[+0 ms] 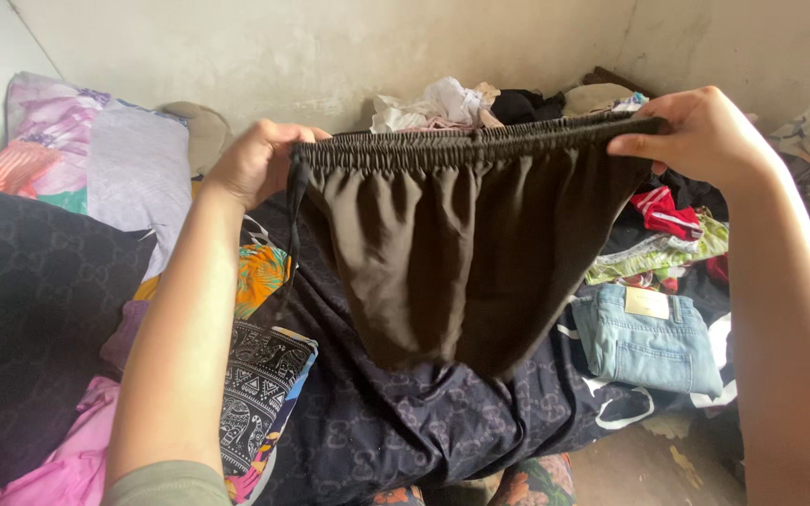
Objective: The person picks up various items of clothing from a pile on a bed, smooths them out, folds them into rectangular shapes, and stacks them to one side.
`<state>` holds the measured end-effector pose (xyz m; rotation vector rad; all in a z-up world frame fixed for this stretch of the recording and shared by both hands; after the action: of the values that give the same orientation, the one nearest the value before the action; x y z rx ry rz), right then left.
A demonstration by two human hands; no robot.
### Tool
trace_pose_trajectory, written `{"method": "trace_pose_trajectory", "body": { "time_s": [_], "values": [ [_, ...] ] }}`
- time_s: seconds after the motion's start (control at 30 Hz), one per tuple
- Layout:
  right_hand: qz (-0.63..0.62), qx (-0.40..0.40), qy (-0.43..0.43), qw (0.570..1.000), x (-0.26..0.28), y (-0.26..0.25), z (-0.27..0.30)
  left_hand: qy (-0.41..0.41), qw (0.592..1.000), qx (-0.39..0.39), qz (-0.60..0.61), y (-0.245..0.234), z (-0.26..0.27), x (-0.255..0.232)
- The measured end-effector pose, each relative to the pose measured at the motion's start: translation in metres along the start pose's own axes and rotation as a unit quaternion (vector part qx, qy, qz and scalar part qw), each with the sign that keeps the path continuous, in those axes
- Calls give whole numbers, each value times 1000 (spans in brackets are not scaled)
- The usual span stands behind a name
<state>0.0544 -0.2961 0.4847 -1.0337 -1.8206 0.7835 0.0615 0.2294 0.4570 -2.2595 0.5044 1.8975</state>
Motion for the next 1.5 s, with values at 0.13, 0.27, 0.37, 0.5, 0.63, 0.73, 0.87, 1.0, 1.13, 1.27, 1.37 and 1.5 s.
{"method": "trace_pose_trajectory", "body": {
  "time_s": [0.13, 0.27, 0.37, 0.5, 0.63, 0.73, 0.87, 1.0, 1.13, 1.27, 1.37, 1.5],
  "values": [
    [-100, 33, -36, 994, 20, 0, 15, 151, 980, 68, -108, -2, -9, 18],
    [-73, -15, -62, 995, 26, -2, 25, 176, 971, 37, -159, 2, 0, 25],
    [-78, -48, -57, 994, 18, 0, 28, 227, 960, 41, -160, 28, 13, 15],
    [-343, -3, -137, 929, 1, 5, 38, 253, 954, 29, -157, 66, 42, -5],
    [-376, 63, -249, 890, -28, 10, 52, 186, 905, -58, -379, 84, 78, -9],
    [-414, 135, -226, 871, -72, 15, 58, 231, 935, 3, -269, 80, 89, -6],
    [-512, 201, -283, 786, -83, 26, 48, 220, 973, 53, -44, 49, 53, 24],
    [-605, 295, -71, 736, -17, 60, 30, 182, 950, -104, -233, 42, -8, 80],
    [-207, 229, -152, 939, 68, 73, 43, 228, 906, -84, -346, 100, -22, 98],
    [-45, 181, -113, 976, 129, 83, 50, 229, 905, -44, -355, 161, -18, 79],
    [-52, 64, -207, 975, 144, 76, 42, 303, 875, -8, -377, 178, 3, 51],
    [-39, -96, -359, 928, 139, 84, 43, 262, 876, 7, -405, 181, 14, 30]
  ]
}}
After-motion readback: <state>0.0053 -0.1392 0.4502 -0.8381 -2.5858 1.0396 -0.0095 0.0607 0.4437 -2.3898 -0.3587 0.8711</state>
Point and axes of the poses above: each hand's wrist, its own z-axis away from the middle knuckle, its own y-axis out of the palm, x = y × z, the point moved 3 cm from there along -z, towards the middle knuckle, and after that the axes turned 3 degrees about z, right-handed, at the moved point
